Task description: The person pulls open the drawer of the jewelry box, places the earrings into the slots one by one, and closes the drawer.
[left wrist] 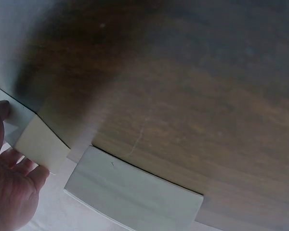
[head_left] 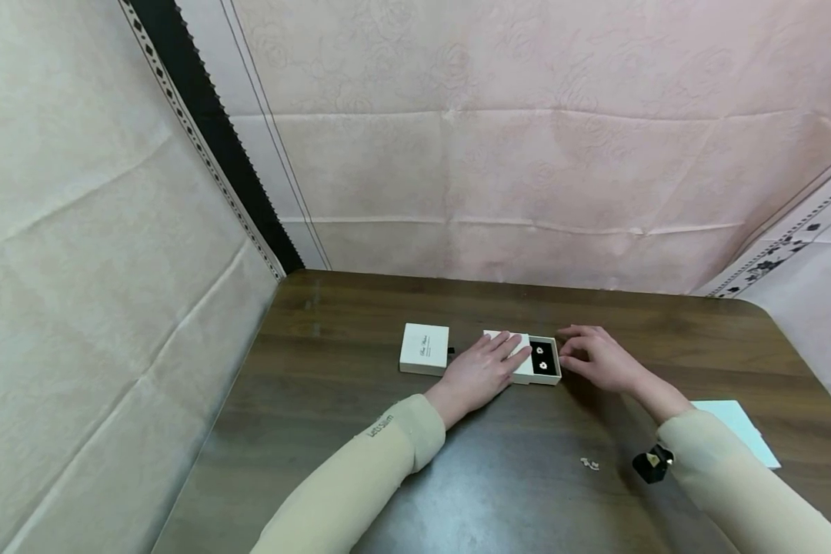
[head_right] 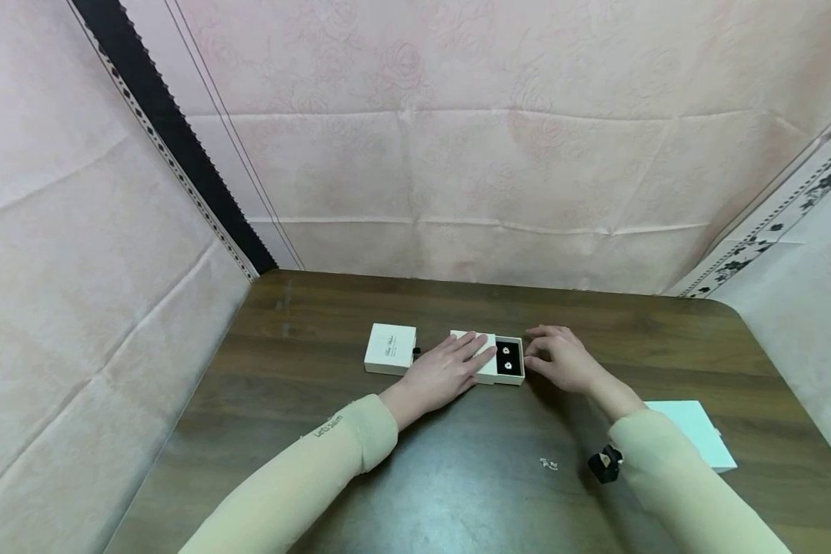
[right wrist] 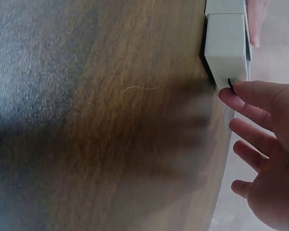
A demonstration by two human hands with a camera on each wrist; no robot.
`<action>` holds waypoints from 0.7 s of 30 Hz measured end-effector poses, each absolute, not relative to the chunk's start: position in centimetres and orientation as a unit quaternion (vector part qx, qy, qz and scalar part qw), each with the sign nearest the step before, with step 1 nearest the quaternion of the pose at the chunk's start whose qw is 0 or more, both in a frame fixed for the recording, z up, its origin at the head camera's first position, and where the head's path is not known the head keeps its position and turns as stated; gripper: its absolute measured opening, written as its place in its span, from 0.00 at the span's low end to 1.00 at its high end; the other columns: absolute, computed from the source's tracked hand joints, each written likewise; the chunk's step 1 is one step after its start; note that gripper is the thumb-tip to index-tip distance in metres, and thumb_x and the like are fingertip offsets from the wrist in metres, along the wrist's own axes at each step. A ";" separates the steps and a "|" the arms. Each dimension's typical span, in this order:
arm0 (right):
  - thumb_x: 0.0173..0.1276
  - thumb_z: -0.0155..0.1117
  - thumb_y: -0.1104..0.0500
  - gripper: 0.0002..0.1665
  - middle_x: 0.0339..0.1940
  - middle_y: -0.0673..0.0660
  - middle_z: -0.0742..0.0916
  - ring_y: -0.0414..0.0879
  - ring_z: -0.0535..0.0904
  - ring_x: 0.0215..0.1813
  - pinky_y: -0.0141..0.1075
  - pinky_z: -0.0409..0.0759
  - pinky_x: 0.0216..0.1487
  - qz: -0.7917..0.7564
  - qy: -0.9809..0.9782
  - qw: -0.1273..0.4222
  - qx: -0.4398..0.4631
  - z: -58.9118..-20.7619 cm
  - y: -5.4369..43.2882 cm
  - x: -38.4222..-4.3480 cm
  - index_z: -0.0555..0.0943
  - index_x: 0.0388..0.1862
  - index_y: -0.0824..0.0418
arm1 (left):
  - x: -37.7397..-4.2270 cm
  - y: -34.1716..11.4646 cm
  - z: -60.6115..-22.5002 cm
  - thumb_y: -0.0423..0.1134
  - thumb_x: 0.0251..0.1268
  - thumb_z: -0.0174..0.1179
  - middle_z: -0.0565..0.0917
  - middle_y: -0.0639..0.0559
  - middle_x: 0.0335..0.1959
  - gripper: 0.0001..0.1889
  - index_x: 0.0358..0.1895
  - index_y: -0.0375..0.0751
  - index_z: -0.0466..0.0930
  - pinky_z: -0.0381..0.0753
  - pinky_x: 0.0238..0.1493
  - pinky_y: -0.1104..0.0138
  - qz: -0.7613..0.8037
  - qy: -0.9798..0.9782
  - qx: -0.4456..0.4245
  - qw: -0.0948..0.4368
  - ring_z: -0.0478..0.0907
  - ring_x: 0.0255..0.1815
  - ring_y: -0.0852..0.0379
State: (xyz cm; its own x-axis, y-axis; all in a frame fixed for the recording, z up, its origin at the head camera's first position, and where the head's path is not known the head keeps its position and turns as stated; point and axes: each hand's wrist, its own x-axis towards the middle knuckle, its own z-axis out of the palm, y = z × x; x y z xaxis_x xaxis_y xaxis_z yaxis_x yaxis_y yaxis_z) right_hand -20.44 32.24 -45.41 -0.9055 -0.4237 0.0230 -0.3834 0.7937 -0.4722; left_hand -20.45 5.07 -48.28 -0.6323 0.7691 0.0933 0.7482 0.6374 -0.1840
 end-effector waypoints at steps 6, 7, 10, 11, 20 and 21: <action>0.77 0.68 0.65 0.08 0.69 0.75 0.80 0.78 0.65 0.75 0.74 0.62 0.72 -0.240 0.946 0.044 -0.212 -45.5 32.1 -20.5 0.88 0.36 0.56 | -20.5 5.0 -48.4 0.52 0.88 0.50 0.63 0.52 0.86 0.30 0.86 0.56 0.61 0.64 0.82 0.61 0.061 -0.901 -0.421 0.079 0.60 0.85 0.54; 0.76 0.68 0.65 0.08 0.69 0.75 0.80 0.78 0.65 0.75 0.74 0.62 0.72 -0.240 0.946 0.043 -0.212 -45.5 32.1 -20.6 0.88 0.36 0.56 | -20.5 5.0 -48.4 0.52 0.88 0.50 0.63 0.52 0.86 0.30 0.86 0.56 0.61 0.64 0.82 0.61 0.061 -0.902 -0.421 0.079 0.60 0.85 0.54; 0.76 0.68 0.66 0.09 0.68 0.75 0.81 0.78 0.65 0.76 0.74 0.62 0.72 -0.240 0.946 0.041 -0.215 -45.4 32.0 -20.6 0.88 0.35 0.56 | -20.5 5.1 -48.4 0.52 0.88 0.50 0.63 0.52 0.86 0.30 0.86 0.56 0.61 0.64 0.82 0.61 0.063 -0.901 -0.421 0.082 0.60 0.85 0.54; 0.76 0.68 0.66 0.09 0.68 0.75 0.81 0.78 0.65 0.76 0.74 0.62 0.72 -0.239 0.946 0.039 -0.217 -45.4 32.0 -20.6 0.88 0.35 0.56 | -20.5 5.1 -48.4 0.52 0.88 0.50 0.63 0.51 0.86 0.30 0.86 0.55 0.61 0.64 0.82 0.61 0.065 -0.901 -0.422 0.083 0.60 0.85 0.54; 0.75 0.70 0.66 0.08 0.67 0.75 0.82 0.78 0.67 0.74 0.73 0.64 0.71 -0.229 0.945 0.026 -0.232 -45.3 31.5 -20.7 0.87 0.34 0.56 | -20.6 5.2 -48.2 0.53 0.89 0.48 0.61 0.51 0.86 0.30 0.87 0.56 0.58 0.63 0.82 0.60 0.073 -0.902 -0.421 0.070 0.58 0.86 0.54; 0.75 0.71 0.65 0.08 0.67 0.75 0.82 0.78 0.67 0.74 0.73 0.64 0.70 -0.228 0.945 0.025 -0.234 -45.3 31.5 -20.7 0.87 0.34 0.56 | -20.6 5.2 -48.2 0.53 0.89 0.48 0.61 0.51 0.86 0.30 0.87 0.55 0.58 0.63 0.82 0.60 0.072 -0.902 -0.421 0.068 0.58 0.86 0.54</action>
